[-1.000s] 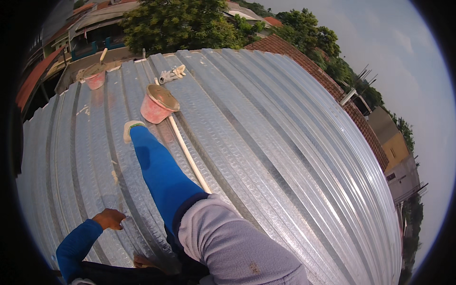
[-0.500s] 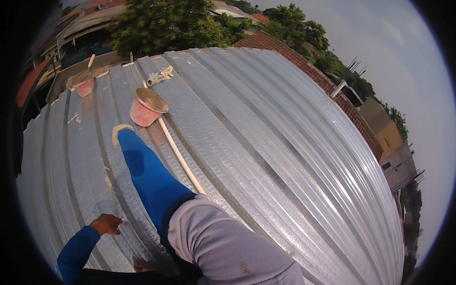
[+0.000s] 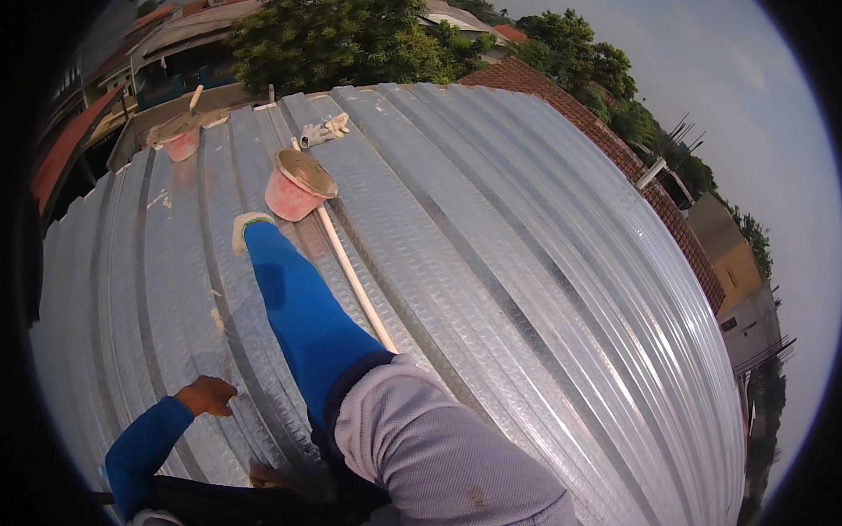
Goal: The person scoops cement from a bucket using a trowel and applies it to the seams of a corrugated metal roof. They repeatedly dip the trowel into the bucket and spread the material along the roof ridges.
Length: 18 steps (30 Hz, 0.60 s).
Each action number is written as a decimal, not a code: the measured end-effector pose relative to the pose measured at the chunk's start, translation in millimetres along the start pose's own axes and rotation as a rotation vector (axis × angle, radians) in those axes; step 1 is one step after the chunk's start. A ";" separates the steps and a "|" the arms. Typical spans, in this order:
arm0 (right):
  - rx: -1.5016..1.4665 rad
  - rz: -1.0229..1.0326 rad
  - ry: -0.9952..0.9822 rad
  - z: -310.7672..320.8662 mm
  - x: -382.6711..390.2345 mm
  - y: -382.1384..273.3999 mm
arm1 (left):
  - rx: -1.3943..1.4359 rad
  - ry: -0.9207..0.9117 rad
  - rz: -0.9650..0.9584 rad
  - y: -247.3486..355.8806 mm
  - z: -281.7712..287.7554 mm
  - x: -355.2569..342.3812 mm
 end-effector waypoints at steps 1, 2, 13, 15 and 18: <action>0.007 0.011 0.001 0.7 1.3 -1.6 | 0.004 0.006 -0.003 0.8 1.5 0.8; 0.015 0.021 0.002 1.2 2.7 -3.2 | 0.004 0.004 -0.005 1.5 2.0 1.1; 0.015 0.005 -0.035 0.6 3.8 -5.8 | -0.005 0.111 -0.052 4.7 6.2 2.9; 0.027 0.001 -0.047 0.2 3.1 -5.3 | -0.005 0.101 -0.053 4.6 6.0 1.8; 0.038 -0.004 -0.070 -0.4 4.6 -5.0 | -0.003 0.016 -0.028 3.4 2.1 -2.1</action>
Point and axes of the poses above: each hand's wrist, its own x-axis away from the middle knuckle, its own z-axis out of the back of the hand, y = z × x, the point moved 8 cm from there along -x, towards the middle knuckle, and after that the axes turned 15 degrees about -y, right-handed, at the moved point
